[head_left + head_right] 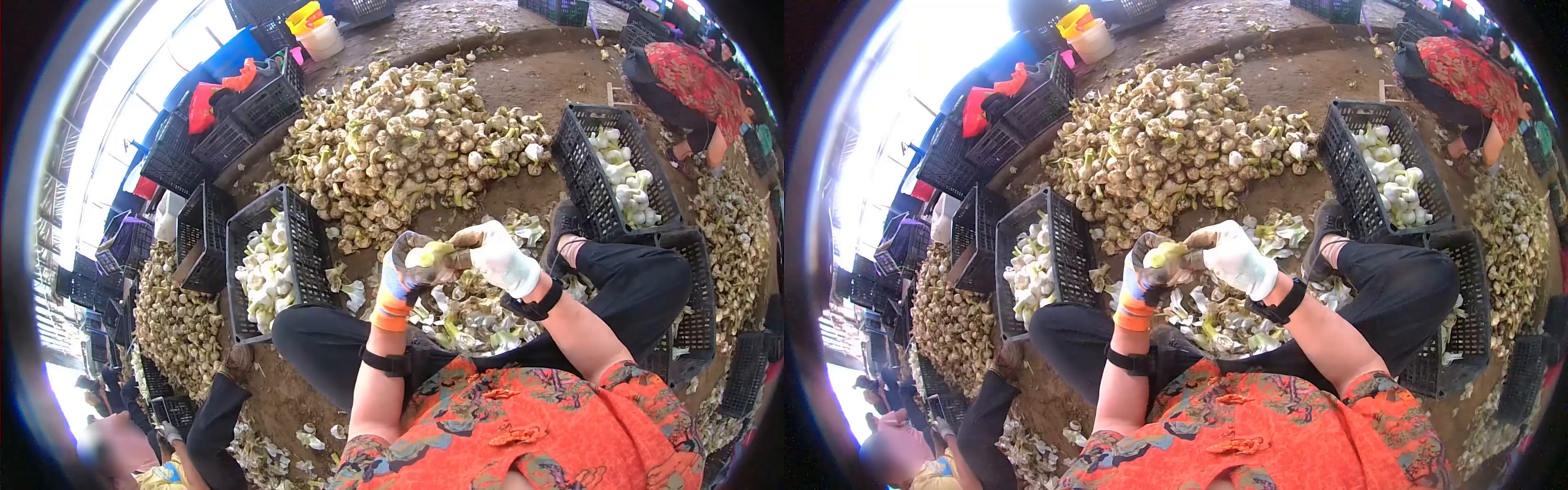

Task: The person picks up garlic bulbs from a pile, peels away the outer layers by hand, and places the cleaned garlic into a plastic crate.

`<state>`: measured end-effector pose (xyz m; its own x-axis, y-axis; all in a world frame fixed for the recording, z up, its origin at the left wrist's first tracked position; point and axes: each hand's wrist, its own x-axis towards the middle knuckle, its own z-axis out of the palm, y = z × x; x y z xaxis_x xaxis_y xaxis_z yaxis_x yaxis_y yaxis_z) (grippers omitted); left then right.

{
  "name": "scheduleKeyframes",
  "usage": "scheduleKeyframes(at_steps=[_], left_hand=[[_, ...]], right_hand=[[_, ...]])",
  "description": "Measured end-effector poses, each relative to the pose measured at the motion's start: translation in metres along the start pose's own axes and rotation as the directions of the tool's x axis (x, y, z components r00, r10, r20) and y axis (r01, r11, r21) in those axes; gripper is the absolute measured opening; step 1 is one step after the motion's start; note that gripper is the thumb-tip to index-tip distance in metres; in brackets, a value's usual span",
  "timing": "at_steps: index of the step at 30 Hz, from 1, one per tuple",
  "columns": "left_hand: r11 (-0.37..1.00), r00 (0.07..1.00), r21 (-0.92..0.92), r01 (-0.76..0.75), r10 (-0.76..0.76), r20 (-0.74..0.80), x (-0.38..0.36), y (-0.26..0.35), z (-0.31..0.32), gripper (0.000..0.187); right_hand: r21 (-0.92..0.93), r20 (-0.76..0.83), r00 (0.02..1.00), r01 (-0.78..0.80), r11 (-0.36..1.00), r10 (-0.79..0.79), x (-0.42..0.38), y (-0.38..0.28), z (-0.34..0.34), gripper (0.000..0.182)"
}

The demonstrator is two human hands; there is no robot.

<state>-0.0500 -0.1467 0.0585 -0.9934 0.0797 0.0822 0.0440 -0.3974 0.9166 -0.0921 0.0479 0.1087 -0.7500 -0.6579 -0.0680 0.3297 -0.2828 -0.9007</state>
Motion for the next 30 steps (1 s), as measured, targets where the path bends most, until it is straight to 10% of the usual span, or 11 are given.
scheduleKeyframes(at_steps=[5, 14, 16, 21, 22, 24, 30], left_hand=[[0.994, 0.974, -0.005, -0.105, 0.101, -0.204, -0.007, -0.007, 0.012, 0.052], [0.976, 0.993, 0.214, -0.040, 0.063, -0.099, -0.019, 0.024, 0.021, 0.051], [0.991, 0.987, -0.022, 0.131, -0.133, -0.088, -0.024, 0.029, 0.027, 0.044], [0.984, 0.993, 0.180, -0.009, 0.030, -0.117, -0.018, 0.001, 0.005, 0.066], [0.993, 0.961, -0.104, -0.052, 0.021, -0.277, -0.014, -0.001, 0.017, 0.067], [0.977, 0.920, -0.100, -0.189, 0.140, -0.366, -0.006, -0.019, -0.004, 0.059], [0.982, 0.890, -0.185, 0.032, -0.112, -0.443, -0.012, -0.016, -0.015, 0.048]], right_hand=[[-0.468, 0.007, 0.987, 0.146, 0.871, -0.162, 0.003, 0.000, 0.002, 0.013], [0.376, -0.167, 0.982, -0.023, 0.926, 0.092, 0.012, 0.002, -0.006, 0.018], [0.354, -0.262, 0.961, 0.007, 0.935, 0.092, 0.019, 0.012, -0.020, 0.017], [0.121, -0.245, 0.969, 0.045, 0.992, -0.014, 0.036, 0.033, -0.019, 0.016], [0.253, -0.258, 0.964, 0.128, 0.959, -0.060, 0.041, 0.041, -0.013, 0.017], [0.426, -0.245, 0.969, 0.132, 0.895, -0.027, 0.048, 0.046, -0.002, 0.019], [0.731, -0.056, 0.998, 0.033, 0.682, 0.011, 0.072, 0.056, 0.000, 0.019]])
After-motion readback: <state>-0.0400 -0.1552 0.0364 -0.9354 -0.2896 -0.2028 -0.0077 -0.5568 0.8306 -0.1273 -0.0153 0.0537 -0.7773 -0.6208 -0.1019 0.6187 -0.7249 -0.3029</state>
